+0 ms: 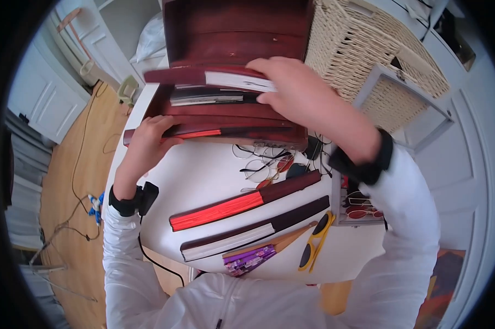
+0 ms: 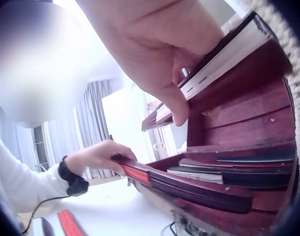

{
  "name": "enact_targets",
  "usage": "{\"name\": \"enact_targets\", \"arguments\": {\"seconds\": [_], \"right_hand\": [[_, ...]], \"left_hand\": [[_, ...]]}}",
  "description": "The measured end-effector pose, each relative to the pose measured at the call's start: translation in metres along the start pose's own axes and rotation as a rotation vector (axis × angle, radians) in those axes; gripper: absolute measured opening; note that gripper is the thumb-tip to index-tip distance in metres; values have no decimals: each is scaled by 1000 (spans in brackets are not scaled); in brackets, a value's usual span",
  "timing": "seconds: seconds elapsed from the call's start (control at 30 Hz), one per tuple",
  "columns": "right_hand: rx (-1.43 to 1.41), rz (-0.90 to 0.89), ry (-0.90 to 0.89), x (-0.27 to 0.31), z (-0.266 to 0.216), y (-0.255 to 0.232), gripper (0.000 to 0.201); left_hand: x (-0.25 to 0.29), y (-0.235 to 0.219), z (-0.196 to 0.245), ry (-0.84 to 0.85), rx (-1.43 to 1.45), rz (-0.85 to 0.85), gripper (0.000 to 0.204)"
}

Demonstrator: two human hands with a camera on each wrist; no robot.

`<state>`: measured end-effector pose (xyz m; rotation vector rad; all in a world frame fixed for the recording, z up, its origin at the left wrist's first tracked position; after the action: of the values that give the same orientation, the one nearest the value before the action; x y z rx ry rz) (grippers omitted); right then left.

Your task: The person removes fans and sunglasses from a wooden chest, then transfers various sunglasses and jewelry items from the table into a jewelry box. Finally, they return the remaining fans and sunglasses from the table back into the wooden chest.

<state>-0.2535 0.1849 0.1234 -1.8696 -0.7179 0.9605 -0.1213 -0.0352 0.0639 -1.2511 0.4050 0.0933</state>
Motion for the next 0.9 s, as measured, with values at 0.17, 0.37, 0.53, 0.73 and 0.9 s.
{"name": "enact_targets", "arguments": {"seconds": [0.17, 0.37, 0.53, 0.73, 0.9], "right_hand": [[75, -295, 112, -58, 31, 87, 49], [71, -460, 185, -78, 47, 127, 40], [402, -228, -26, -68, 41, 112, 34], [269, -389, 121, -63, 51, 100, 32], [144, -191, 76, -47, 33, 54, 24]], "left_hand": [[-6, -2, -4, 18, -11, -8, 29], [-31, -2, -16, 46, 3, -83, 29], [-62, 25, -25, 64, 19, -147, 29], [-78, 56, -26, 214, -40, -166, 27], [-83, 61, -28, 66, -312, -228, 21]]}}
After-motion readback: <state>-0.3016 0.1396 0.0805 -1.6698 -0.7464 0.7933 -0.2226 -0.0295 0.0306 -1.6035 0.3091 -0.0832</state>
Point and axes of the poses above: each hand's wrist, its own x-axis away from the middle knuckle, its own y-axis out of the palm, z = x × y, the point moved 4 cm from there along -x, towards the middle knuckle, and after that the axes turned 3 degrees about y, right-handed, at the moved point
